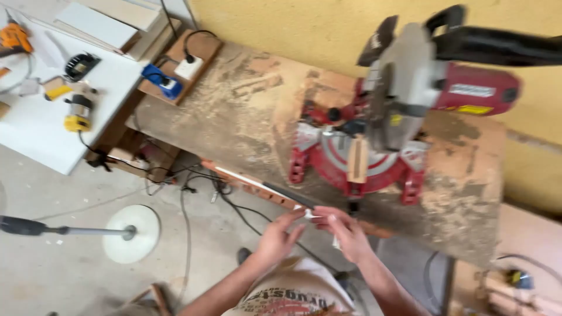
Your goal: The person measures and cuts wooden planks using a miter saw in a workshop. They repeatedly measure the wood with a tape measure, mark it with a pencil, and operate the saw to make precise cuts, stacking the finished pieces on a nearby table.
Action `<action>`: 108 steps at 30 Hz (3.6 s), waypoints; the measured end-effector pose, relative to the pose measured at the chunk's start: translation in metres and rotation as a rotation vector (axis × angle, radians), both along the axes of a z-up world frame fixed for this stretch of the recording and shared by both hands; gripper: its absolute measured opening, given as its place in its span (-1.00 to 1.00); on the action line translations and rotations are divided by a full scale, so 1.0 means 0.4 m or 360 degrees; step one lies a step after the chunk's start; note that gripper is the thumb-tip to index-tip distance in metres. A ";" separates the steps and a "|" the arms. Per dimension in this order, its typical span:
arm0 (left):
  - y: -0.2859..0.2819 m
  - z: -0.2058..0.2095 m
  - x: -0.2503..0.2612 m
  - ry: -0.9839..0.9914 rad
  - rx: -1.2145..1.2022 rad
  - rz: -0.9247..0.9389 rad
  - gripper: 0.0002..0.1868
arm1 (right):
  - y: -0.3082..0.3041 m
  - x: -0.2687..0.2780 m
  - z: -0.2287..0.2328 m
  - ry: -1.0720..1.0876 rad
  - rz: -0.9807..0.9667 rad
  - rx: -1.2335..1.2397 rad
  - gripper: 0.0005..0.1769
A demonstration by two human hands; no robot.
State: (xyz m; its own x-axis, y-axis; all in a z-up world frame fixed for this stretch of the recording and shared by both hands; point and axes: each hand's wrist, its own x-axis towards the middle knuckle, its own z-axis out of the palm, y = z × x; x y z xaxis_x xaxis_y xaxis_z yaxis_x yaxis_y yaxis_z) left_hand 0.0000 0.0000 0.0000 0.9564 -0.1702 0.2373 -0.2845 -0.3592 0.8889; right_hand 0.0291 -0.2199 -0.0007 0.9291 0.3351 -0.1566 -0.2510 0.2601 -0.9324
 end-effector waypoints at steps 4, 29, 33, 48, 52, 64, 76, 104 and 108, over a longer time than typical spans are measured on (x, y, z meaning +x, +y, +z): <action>0.210 0.080 0.031 -0.0591 0.0378 -0.0401 -0.13 | 0.417 0.004 0.064 0.1286 0.0137 0.0815 -0.02; 1.250 0.143 0.642 0.0210 0.0446 0.1079 -0.88 | 1.057 0.694 -0.019 -0.1116 0.0223 -0.1283 -0.81; 1.357 0.143 0.814 0.0326 0.0465 0.1034 -0.77 | 1.183 0.820 -0.027 -0.1062 0.0153 -0.1416 -0.75; 1.482 -0.075 1.283 0.1149 0.0237 0.0161 -0.08 | 1.474 0.978 0.040 -0.0541 0.0147 -0.2012 0.12; 1.482 0.017 1.273 0.1113 0.0163 0.0105 -0.14 | 1.475 0.991 -0.011 -0.0595 -0.0045 -0.2085 0.09; 1.541 0.482 1.214 0.0310 0.1039 -0.0020 -0.38 | 1.492 0.964 -0.026 -0.0711 -0.0019 -0.1248 0.19; 1.699 0.342 0.857 0.0432 0.0777 0.0909 -0.45 | 1.496 1.162 0.025 0.0250 -0.0344 0.0175 -0.15; 1.854 0.075 0.370 0.1294 0.0388 0.1058 -0.42 | 1.821 0.823 -0.168 -0.1872 0.1329 -0.1702 -0.56; 1.832 0.084 0.362 0.1281 0.0309 0.1052 -0.42 | 1.780 0.816 -0.109 -0.1973 0.1237 -0.1599 -0.59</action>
State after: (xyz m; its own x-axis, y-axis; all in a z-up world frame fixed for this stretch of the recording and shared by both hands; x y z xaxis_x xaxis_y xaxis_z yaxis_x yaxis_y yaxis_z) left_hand 0.1450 0.7330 0.0337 0.7362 0.4742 -0.4828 0.6664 -0.3837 0.6393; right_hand 0.3556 0.4922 -0.0444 0.3390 0.9397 0.0451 0.8820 -0.3007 -0.3628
